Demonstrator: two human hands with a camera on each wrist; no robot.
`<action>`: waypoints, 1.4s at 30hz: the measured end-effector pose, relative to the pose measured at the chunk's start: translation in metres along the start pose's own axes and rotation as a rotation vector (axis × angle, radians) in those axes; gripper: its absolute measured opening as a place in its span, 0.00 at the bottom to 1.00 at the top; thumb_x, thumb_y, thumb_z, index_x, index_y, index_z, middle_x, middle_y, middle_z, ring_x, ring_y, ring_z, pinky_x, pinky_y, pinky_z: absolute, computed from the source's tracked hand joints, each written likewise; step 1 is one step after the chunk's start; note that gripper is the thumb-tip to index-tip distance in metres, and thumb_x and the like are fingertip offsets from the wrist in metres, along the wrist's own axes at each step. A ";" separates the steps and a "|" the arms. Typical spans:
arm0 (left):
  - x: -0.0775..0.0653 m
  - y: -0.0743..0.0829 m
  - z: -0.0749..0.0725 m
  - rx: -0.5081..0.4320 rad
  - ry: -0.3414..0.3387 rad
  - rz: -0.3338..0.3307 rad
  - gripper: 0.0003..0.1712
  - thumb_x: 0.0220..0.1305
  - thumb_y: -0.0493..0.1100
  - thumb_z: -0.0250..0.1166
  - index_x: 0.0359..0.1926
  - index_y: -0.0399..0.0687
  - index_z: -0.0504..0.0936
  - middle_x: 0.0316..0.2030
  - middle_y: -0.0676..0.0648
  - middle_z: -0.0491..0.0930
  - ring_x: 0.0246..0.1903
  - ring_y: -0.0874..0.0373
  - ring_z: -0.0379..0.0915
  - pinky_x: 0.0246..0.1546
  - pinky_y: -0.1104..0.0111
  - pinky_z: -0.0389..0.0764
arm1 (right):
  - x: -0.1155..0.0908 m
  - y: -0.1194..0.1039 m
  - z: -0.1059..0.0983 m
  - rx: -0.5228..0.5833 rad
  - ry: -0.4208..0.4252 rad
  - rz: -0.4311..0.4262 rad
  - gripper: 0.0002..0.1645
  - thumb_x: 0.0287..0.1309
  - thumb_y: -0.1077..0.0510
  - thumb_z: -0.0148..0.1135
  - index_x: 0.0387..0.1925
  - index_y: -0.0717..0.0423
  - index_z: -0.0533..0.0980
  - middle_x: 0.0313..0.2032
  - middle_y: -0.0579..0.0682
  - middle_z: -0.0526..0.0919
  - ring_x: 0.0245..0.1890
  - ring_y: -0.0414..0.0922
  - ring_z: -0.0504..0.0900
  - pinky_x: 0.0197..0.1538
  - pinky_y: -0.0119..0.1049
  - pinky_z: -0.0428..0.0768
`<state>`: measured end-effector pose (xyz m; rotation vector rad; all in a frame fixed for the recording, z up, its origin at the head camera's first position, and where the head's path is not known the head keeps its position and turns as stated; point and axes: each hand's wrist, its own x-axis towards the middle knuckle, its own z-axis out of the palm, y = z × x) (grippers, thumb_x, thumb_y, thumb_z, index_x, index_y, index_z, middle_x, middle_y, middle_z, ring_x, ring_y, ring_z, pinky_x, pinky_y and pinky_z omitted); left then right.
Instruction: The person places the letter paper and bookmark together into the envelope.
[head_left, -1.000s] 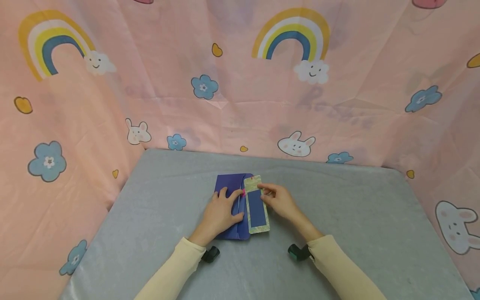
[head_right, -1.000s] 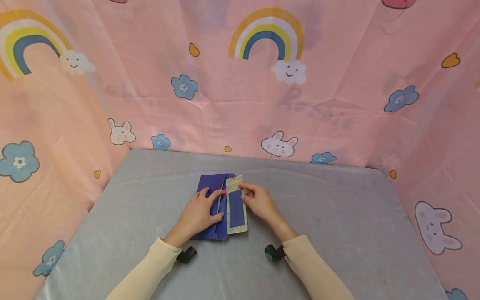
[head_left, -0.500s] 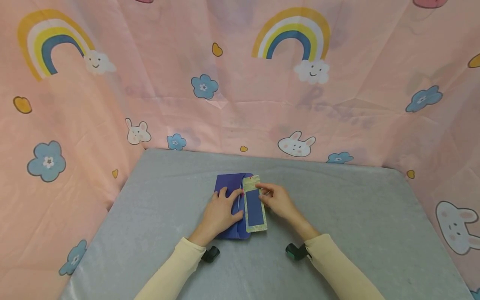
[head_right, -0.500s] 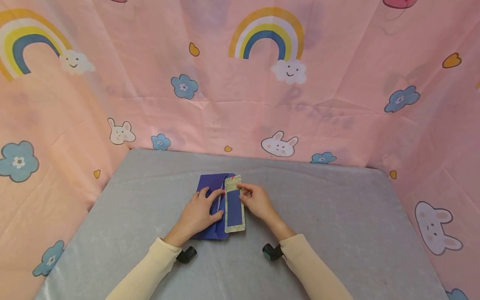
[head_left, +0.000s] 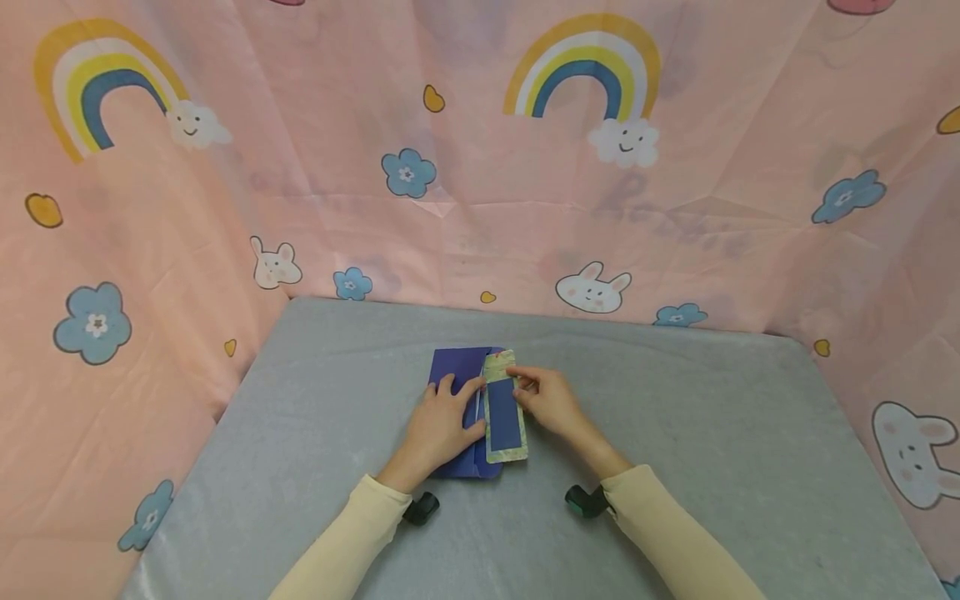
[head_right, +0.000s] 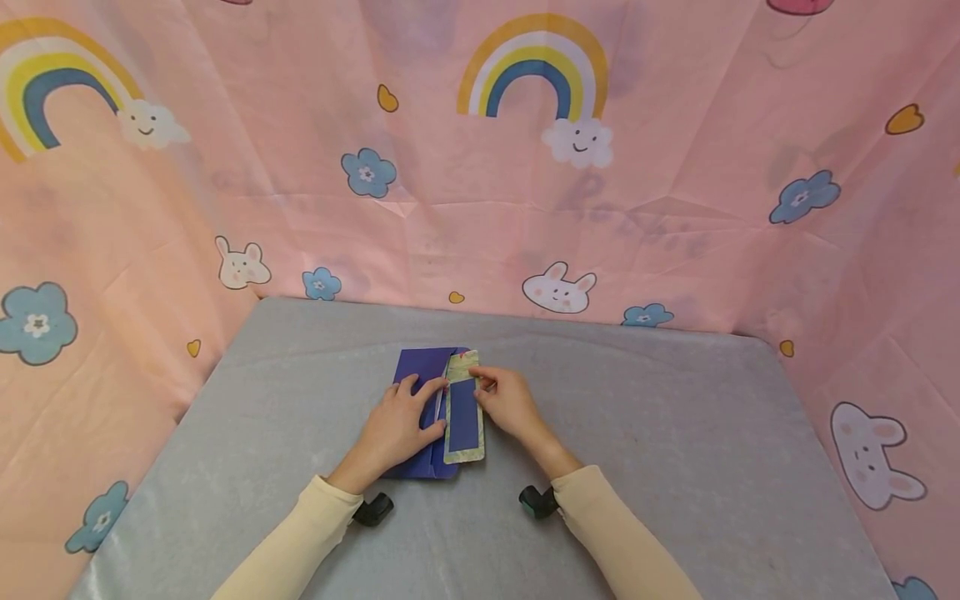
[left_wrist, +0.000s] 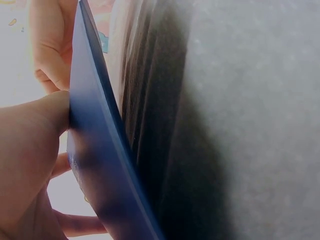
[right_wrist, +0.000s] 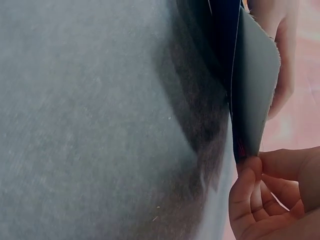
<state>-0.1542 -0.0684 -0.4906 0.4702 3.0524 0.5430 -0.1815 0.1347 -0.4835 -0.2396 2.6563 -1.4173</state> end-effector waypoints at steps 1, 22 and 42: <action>0.000 0.000 0.000 -0.001 0.000 0.000 0.37 0.59 0.57 0.66 0.70 0.66 0.68 0.65 0.31 0.70 0.61 0.25 0.68 0.49 0.40 0.80 | 0.000 0.000 0.000 -0.003 0.002 -0.001 0.23 0.60 0.67 0.61 0.58 0.61 0.78 0.38 0.58 0.84 0.23 0.38 0.75 0.27 0.30 0.75; -0.001 0.001 -0.001 -0.008 0.007 0.002 0.37 0.59 0.58 0.67 0.70 0.66 0.68 0.65 0.31 0.70 0.61 0.25 0.68 0.49 0.40 0.79 | 0.001 -0.004 0.008 -0.076 0.045 -0.019 0.23 0.57 0.69 0.63 0.57 0.62 0.79 0.36 0.57 0.83 0.22 0.39 0.73 0.25 0.29 0.70; -0.001 0.001 0.000 -0.004 0.021 0.005 0.36 0.59 0.57 0.67 0.69 0.66 0.69 0.64 0.31 0.70 0.60 0.25 0.69 0.47 0.40 0.80 | 0.001 -0.008 0.018 -0.112 0.049 -0.053 0.23 0.57 0.68 0.65 0.56 0.61 0.80 0.35 0.56 0.84 0.21 0.38 0.71 0.26 0.29 0.71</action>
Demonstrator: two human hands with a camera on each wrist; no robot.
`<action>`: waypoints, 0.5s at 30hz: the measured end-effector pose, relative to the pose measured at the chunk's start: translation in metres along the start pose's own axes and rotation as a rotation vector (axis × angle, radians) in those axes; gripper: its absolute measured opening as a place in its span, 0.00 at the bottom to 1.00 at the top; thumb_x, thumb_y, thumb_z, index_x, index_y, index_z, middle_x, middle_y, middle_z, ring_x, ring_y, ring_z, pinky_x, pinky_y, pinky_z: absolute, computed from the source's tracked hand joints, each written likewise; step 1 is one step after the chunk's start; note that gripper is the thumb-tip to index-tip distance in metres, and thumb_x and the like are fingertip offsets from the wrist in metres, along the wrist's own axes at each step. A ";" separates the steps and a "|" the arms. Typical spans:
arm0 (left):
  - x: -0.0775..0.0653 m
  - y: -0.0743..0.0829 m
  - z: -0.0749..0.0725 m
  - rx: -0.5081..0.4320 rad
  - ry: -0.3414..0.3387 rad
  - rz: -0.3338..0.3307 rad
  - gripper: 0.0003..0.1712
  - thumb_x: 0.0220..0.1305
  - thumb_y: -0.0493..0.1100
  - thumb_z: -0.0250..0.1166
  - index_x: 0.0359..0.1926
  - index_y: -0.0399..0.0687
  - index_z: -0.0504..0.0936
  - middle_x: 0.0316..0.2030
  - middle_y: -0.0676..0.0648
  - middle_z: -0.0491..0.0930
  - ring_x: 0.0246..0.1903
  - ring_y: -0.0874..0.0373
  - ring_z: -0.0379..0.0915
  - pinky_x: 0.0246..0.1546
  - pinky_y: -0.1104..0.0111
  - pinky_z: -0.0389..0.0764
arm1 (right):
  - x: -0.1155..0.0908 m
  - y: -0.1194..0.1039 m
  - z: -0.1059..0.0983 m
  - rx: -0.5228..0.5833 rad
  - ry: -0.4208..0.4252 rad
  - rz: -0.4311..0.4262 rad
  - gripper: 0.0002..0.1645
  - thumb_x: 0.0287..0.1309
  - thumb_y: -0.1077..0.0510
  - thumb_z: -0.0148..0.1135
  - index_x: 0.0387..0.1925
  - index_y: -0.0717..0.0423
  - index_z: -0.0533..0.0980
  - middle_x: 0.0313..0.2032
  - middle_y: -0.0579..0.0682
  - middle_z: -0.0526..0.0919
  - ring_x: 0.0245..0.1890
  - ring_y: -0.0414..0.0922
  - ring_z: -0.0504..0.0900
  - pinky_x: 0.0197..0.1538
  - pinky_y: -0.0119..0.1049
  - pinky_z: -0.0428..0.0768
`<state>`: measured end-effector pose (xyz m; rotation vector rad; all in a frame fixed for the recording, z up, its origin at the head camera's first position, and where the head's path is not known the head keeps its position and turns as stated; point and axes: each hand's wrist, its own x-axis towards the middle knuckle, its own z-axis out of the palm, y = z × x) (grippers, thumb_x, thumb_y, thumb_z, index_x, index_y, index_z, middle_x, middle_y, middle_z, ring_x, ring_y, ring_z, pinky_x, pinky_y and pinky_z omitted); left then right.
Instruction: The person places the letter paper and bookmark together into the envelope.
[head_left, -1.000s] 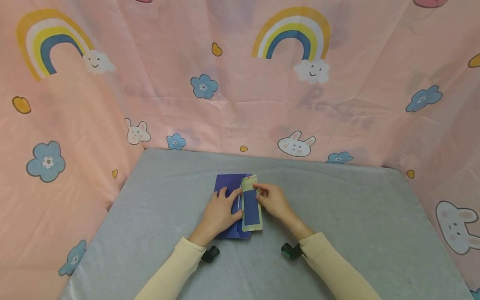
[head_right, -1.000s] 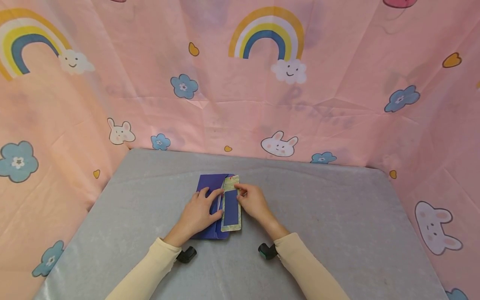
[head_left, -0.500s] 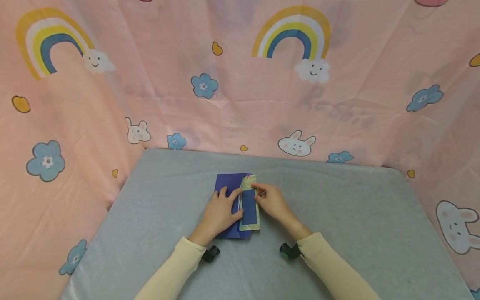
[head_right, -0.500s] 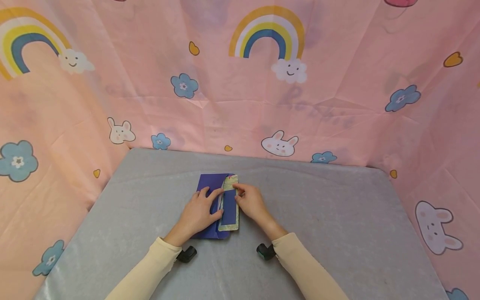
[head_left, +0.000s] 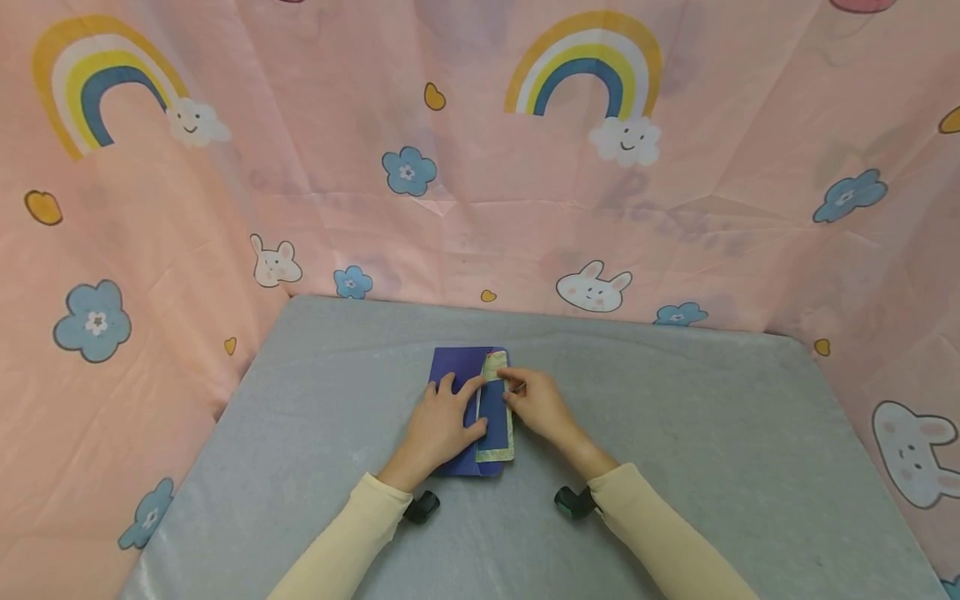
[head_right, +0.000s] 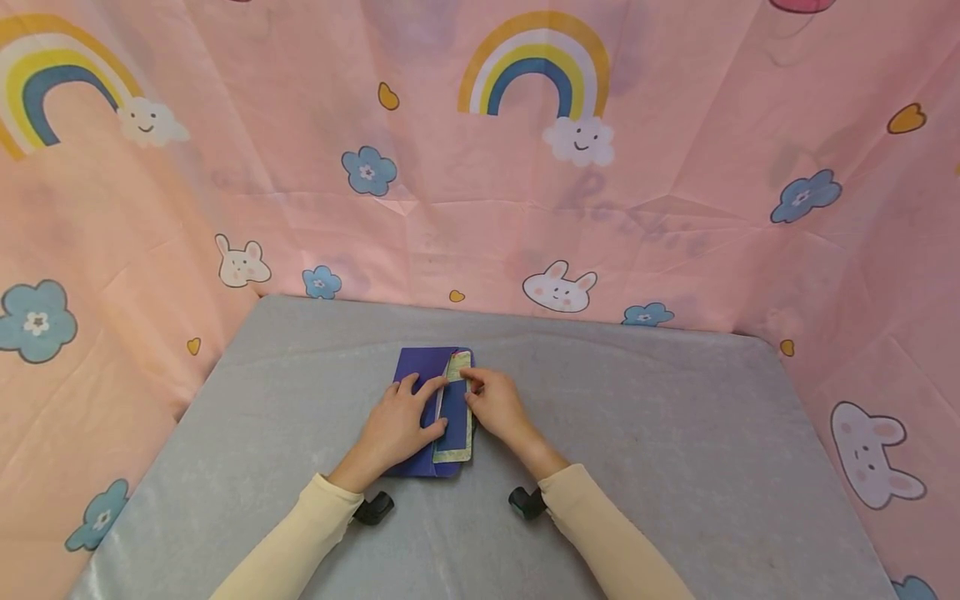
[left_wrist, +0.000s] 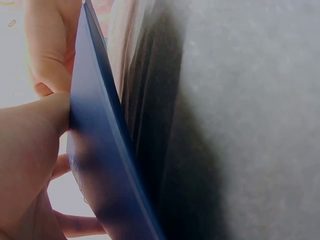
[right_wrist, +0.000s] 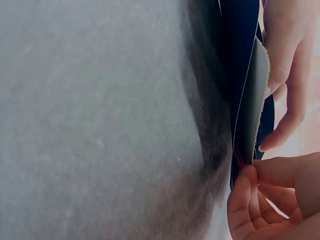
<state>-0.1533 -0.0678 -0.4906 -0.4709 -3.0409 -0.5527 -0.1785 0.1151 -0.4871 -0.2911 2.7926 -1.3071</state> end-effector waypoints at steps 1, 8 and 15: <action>0.000 0.000 0.000 0.001 -0.001 -0.001 0.36 0.60 0.58 0.67 0.69 0.66 0.69 0.64 0.31 0.70 0.60 0.25 0.69 0.47 0.40 0.80 | 0.000 0.000 0.001 -0.001 0.001 -0.003 0.23 0.56 0.68 0.65 0.55 0.62 0.80 0.35 0.56 0.83 0.21 0.38 0.72 0.26 0.29 0.71; 0.000 -0.001 0.001 0.003 0.003 0.001 0.36 0.59 0.57 0.67 0.69 0.65 0.69 0.64 0.31 0.71 0.60 0.24 0.69 0.47 0.40 0.80 | 0.002 0.001 0.005 -0.005 -0.010 0.001 0.22 0.58 0.68 0.64 0.56 0.60 0.80 0.33 0.54 0.83 0.21 0.38 0.71 0.26 0.28 0.71; 0.000 -0.001 0.001 0.001 0.010 0.006 0.36 0.59 0.57 0.67 0.69 0.65 0.69 0.64 0.31 0.71 0.59 0.24 0.70 0.47 0.39 0.80 | 0.003 0.000 0.009 -0.004 -0.007 -0.013 0.23 0.57 0.69 0.65 0.55 0.62 0.80 0.32 0.54 0.83 0.22 0.38 0.71 0.28 0.29 0.71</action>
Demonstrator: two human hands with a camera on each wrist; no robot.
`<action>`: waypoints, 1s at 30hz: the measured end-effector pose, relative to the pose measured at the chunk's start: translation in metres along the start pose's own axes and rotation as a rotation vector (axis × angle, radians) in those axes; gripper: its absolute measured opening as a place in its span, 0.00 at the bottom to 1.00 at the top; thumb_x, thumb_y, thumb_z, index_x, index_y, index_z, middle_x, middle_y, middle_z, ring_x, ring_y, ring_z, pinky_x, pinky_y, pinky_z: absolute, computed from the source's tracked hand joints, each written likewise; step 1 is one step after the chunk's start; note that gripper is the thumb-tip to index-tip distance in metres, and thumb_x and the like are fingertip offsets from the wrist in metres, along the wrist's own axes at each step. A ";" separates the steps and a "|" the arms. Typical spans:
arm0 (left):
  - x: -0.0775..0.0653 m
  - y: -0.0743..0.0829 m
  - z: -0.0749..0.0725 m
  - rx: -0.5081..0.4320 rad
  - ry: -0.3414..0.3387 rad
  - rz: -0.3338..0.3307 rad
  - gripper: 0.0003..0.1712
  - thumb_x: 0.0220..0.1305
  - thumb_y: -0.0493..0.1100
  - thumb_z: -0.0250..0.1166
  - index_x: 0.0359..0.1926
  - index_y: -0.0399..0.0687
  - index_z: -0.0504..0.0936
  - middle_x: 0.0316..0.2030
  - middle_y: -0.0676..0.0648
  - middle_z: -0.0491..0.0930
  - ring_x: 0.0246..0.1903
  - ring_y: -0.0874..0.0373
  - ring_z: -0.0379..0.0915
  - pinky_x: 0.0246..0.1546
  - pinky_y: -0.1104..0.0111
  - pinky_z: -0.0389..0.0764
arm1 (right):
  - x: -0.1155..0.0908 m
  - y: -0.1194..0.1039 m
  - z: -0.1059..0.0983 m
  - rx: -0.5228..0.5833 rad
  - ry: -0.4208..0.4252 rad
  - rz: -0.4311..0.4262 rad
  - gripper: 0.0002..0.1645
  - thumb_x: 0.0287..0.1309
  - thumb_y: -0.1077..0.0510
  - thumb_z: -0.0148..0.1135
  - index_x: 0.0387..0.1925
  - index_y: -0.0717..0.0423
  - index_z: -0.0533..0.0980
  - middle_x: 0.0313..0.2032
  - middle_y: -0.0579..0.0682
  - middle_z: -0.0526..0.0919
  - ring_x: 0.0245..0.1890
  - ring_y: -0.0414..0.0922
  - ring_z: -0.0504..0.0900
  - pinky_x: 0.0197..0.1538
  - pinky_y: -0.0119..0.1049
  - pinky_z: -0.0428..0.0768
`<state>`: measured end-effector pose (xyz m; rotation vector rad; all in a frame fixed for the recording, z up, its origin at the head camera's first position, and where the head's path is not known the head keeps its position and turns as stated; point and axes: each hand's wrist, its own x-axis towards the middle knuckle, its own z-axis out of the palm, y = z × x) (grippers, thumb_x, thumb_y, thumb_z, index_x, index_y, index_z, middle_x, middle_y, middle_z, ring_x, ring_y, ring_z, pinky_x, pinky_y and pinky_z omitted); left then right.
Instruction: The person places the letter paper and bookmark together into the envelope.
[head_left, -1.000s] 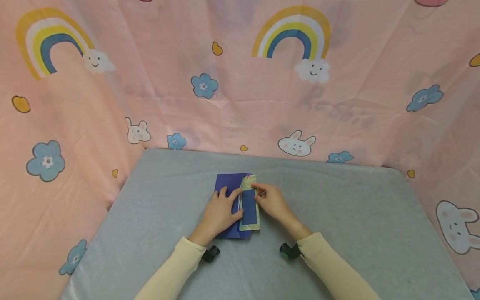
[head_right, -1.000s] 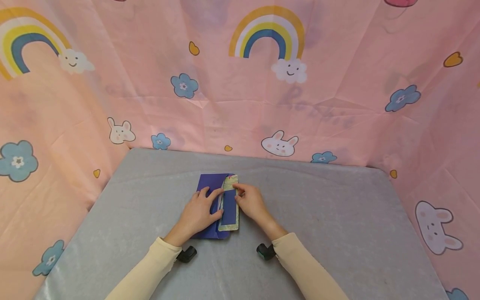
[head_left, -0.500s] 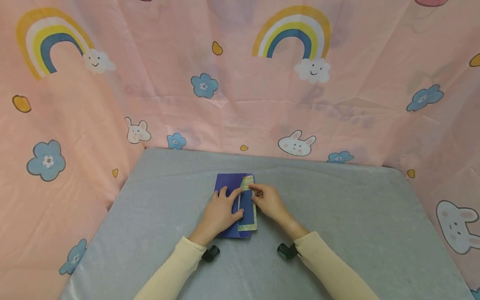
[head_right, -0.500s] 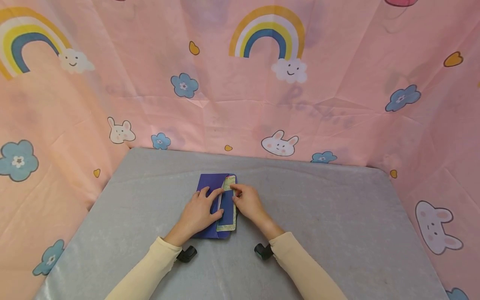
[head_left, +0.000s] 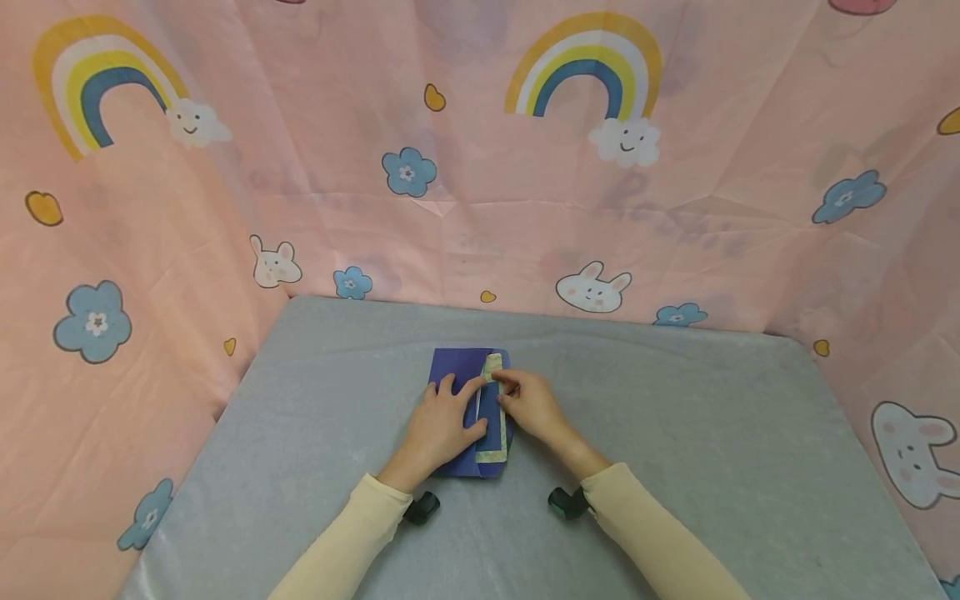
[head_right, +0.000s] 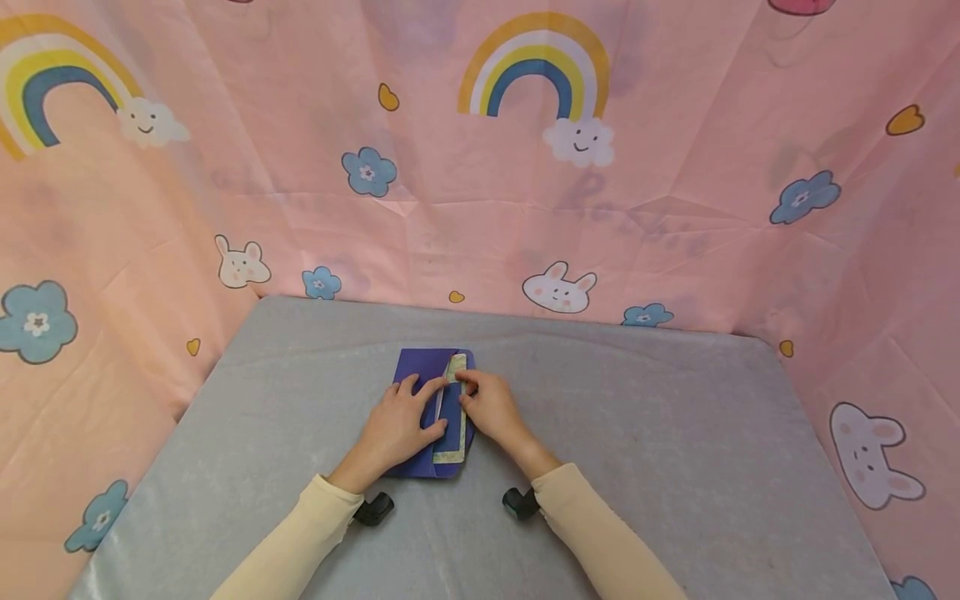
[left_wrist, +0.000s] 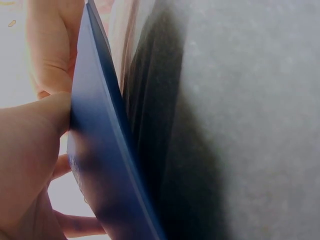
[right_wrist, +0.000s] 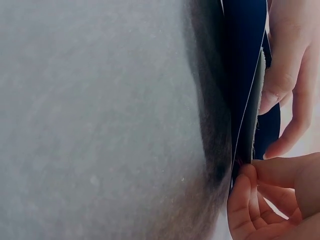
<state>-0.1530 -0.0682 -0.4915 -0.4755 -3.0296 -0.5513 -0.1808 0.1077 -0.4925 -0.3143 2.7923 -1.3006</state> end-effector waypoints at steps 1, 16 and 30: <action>0.000 0.000 0.000 0.000 0.002 0.000 0.36 0.59 0.57 0.67 0.69 0.65 0.69 0.64 0.31 0.71 0.59 0.24 0.70 0.46 0.39 0.80 | 0.000 0.000 0.000 -0.001 0.000 -0.001 0.23 0.56 0.69 0.65 0.55 0.62 0.80 0.32 0.54 0.83 0.22 0.38 0.71 0.28 0.29 0.71; 0.000 0.000 0.000 0.003 0.002 0.001 0.36 0.59 0.57 0.67 0.69 0.66 0.70 0.64 0.31 0.71 0.60 0.25 0.69 0.45 0.39 0.80 | 0.001 -0.004 0.006 0.011 0.023 0.023 0.28 0.54 0.70 0.66 0.59 0.62 0.77 0.29 0.54 0.84 0.20 0.38 0.75 0.28 0.31 0.74; 0.000 0.000 0.001 -0.009 -0.006 -0.010 0.35 0.59 0.57 0.67 0.68 0.66 0.70 0.64 0.31 0.70 0.60 0.24 0.68 0.47 0.39 0.80 | 0.000 -0.003 0.006 0.086 0.008 0.114 0.39 0.54 0.70 0.67 0.68 0.64 0.66 0.29 0.55 0.83 0.17 0.39 0.79 0.25 0.32 0.79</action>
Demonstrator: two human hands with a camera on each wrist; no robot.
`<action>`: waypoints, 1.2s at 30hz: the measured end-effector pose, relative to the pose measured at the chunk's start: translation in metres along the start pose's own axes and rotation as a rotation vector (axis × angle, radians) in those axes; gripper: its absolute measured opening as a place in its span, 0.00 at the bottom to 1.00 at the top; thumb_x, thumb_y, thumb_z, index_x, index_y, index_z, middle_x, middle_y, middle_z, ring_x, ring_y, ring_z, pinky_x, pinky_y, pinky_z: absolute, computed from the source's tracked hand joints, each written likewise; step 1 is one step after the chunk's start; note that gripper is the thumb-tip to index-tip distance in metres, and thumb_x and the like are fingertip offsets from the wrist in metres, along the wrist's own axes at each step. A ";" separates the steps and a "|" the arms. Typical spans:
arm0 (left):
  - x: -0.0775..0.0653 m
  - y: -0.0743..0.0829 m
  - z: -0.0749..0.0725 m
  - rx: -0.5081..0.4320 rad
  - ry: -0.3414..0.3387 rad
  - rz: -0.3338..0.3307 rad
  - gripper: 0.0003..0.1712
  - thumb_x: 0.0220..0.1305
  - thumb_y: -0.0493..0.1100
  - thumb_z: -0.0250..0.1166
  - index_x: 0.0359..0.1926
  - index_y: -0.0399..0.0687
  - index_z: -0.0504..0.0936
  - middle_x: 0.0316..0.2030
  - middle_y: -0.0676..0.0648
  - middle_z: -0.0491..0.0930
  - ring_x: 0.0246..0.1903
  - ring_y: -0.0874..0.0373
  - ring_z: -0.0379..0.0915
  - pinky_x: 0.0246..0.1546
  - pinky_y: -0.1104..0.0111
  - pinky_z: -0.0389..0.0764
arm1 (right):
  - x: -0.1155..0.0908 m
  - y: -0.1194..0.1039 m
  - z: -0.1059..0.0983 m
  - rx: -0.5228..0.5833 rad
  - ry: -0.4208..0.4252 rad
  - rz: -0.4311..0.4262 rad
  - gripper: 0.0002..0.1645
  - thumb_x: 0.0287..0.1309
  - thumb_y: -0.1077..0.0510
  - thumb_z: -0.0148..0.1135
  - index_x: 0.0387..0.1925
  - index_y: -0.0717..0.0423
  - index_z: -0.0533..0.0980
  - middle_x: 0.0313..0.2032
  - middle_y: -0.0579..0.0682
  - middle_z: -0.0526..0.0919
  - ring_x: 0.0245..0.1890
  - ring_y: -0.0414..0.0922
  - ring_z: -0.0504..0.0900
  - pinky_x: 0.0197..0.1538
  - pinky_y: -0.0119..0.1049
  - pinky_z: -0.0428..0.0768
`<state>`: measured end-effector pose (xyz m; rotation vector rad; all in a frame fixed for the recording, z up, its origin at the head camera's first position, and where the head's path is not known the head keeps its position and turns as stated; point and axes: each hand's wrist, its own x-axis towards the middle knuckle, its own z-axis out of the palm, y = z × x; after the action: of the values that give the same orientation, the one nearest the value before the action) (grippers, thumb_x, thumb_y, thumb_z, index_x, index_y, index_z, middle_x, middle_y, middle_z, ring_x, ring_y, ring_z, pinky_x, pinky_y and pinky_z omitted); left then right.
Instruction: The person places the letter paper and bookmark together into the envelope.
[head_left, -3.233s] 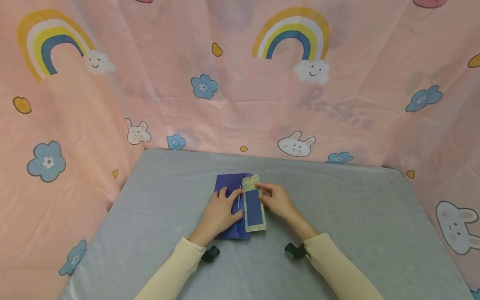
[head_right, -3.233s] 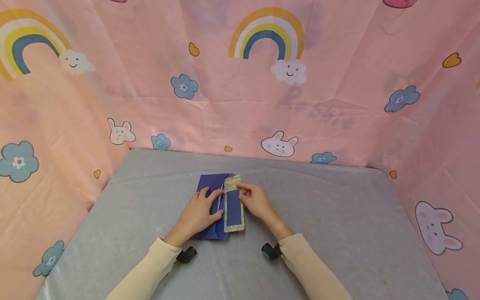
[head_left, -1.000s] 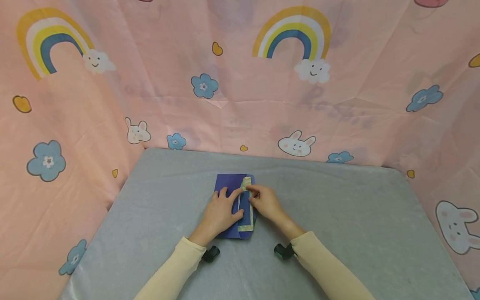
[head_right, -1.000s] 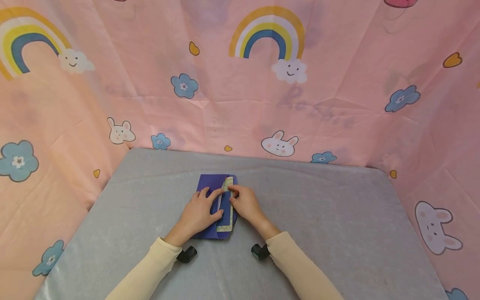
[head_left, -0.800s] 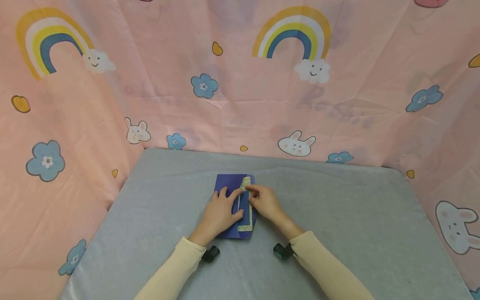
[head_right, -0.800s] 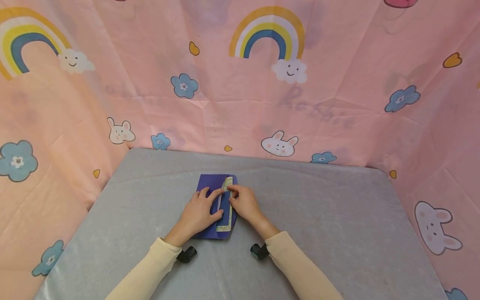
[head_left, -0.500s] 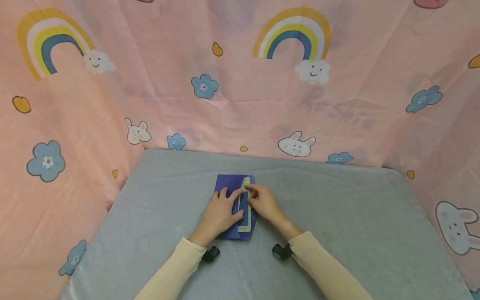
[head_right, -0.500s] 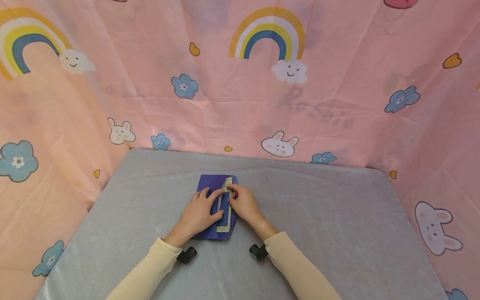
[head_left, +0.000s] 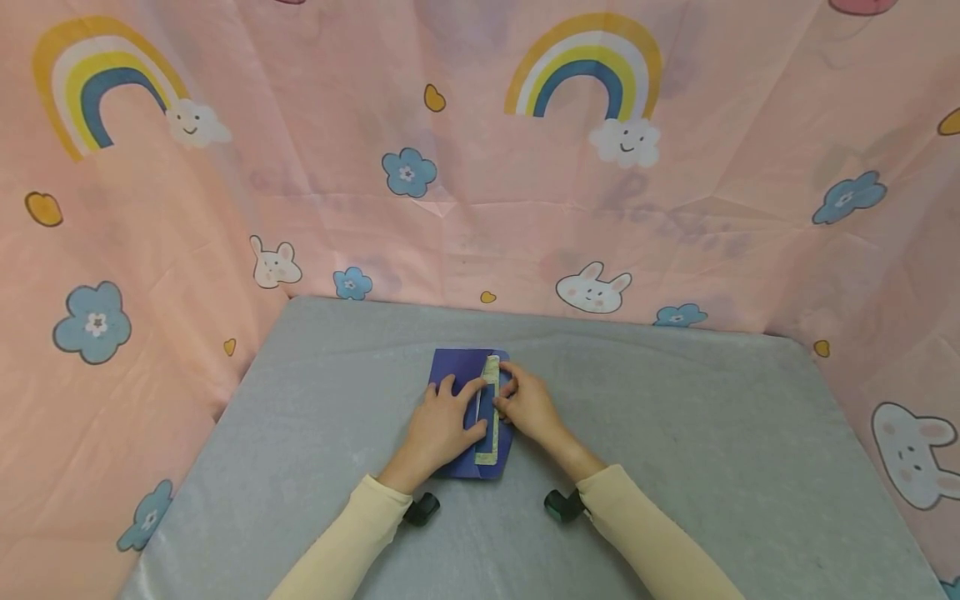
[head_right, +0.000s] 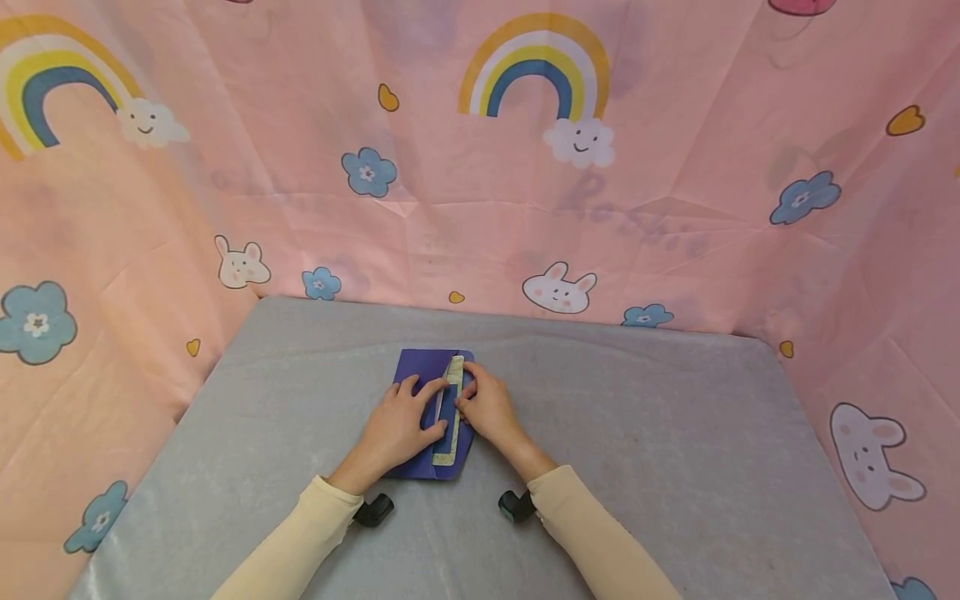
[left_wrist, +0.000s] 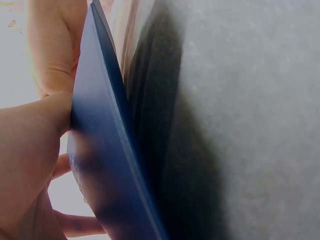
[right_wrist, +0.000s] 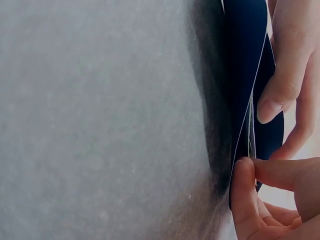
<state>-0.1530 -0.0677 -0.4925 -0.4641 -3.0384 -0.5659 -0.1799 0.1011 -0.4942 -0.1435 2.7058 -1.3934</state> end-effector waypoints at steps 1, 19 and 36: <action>0.000 0.000 0.000 -0.002 0.000 0.000 0.35 0.59 0.57 0.67 0.68 0.66 0.70 0.64 0.31 0.70 0.60 0.24 0.68 0.47 0.38 0.80 | 0.000 0.000 0.000 0.002 -0.001 0.000 0.39 0.53 0.70 0.67 0.68 0.63 0.66 0.28 0.54 0.83 0.17 0.39 0.78 0.25 0.32 0.79; 0.000 0.000 0.000 0.002 0.008 0.012 0.35 0.59 0.57 0.67 0.68 0.66 0.70 0.64 0.31 0.71 0.60 0.24 0.68 0.47 0.39 0.80 | 0.001 0.004 0.002 0.062 0.004 0.014 0.39 0.53 0.71 0.66 0.68 0.63 0.66 0.23 0.54 0.84 0.16 0.40 0.80 0.24 0.33 0.80; 0.001 -0.001 0.001 0.014 0.011 0.016 0.35 0.59 0.57 0.67 0.68 0.66 0.69 0.64 0.31 0.71 0.60 0.24 0.69 0.46 0.40 0.81 | 0.001 0.003 0.003 0.070 -0.001 0.017 0.38 0.54 0.70 0.66 0.68 0.62 0.67 0.24 0.55 0.84 0.16 0.40 0.81 0.24 0.32 0.81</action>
<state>-0.1538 -0.0681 -0.4941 -0.4823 -3.0234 -0.5447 -0.1806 0.1000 -0.4987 -0.1158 2.6471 -1.4802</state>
